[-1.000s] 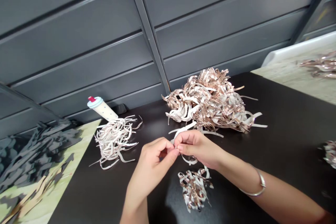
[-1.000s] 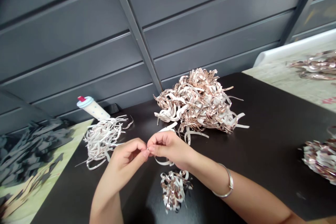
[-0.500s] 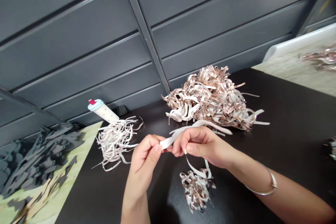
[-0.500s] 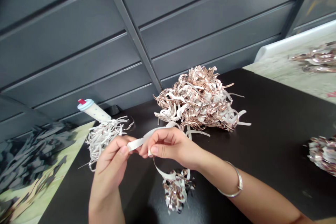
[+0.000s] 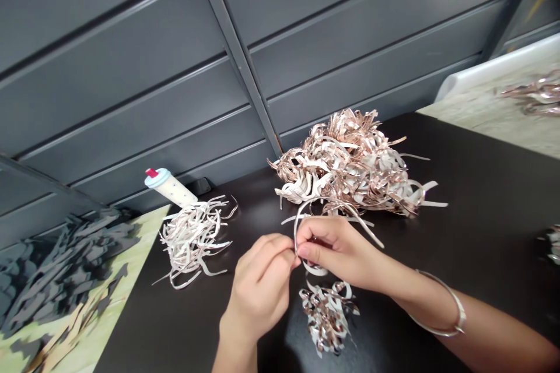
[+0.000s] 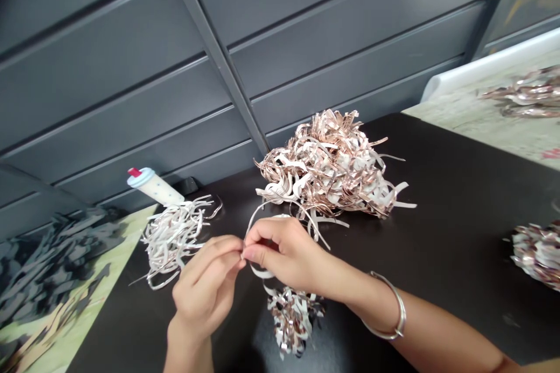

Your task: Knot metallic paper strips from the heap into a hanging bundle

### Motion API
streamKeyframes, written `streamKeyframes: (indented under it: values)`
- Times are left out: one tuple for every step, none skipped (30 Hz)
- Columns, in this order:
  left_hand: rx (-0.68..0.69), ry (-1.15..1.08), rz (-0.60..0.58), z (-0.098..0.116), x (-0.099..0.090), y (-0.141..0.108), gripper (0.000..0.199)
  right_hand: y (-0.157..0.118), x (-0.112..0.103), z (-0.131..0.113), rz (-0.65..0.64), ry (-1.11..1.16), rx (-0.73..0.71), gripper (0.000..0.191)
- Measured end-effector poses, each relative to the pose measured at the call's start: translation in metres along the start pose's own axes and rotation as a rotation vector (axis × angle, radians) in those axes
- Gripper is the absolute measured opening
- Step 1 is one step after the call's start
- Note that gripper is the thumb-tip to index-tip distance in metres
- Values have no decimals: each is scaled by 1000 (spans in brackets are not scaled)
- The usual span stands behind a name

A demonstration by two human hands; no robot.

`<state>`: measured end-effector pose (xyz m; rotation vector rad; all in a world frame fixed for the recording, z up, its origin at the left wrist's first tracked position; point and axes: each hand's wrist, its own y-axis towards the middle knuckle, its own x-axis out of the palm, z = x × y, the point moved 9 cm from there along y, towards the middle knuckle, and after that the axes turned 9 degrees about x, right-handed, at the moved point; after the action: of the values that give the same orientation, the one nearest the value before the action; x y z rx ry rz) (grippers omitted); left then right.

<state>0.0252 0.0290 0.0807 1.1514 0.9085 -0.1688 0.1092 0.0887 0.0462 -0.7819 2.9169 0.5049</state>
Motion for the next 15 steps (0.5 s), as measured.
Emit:
streamKeyframes:
  values:
    - [-18, -39, 9, -1, -1, 1, 20, 0, 0, -2, -15, 6, -18, 31]
    - [-42, -80, 15, -2, -1, 1, 19, 0, 0, -4, -26, 14, -31, 32]
    - [-71, -120, 20, -4, -2, 2, 18, 0, 0, -4, -39, 27, -36, 33]
    - [-100, -156, 21, -6, -2, 2, 17, 0, 1, -3, -58, 51, -32, 34]
    - [-130, -190, 18, -7, -1, 1, 16, 0, 2, -2, -85, 86, -20, 35]
    - [-163, -222, 13, -9, -1, 1, 15, 1, 4, -1, -118, 130, -6, 36]
    - [-195, -257, 8, -11, 0, -1, 14, 1, 6, 1, -155, 181, 10, 36]
    - [-225, -295, 4, -13, 2, -3, 14, 0, 9, 3, -195, 233, 26, 37]
    - [-254, -336, 3, -14, 3, -5, 14, 0, 11, 4, -231, 281, 41, 38]
    - [-286, -378, 6, -16, 5, -7, 14, 0, 12, 6, -265, 323, 54, 38]
    - [-316, -424, 14, -19, 6, -10, 15, 0, 14, 7, -298, 360, 69, 38]
    - [-349, -476, 36, -22, 6, -12, 16, 0, 15, 8, -332, 393, 81, 38]
    - [-381, -534, 78, -26, 5, -14, 18, -1, 16, 9, -368, 420, 91, 38]
    - [-413, -593, 140, -32, 3, -16, 20, -2, 16, 10, -401, 442, 97, 37]
    - [-440, -643, 221, -38, -2, -18, 22, -2, 16, 10, -426, 458, 102, 36]
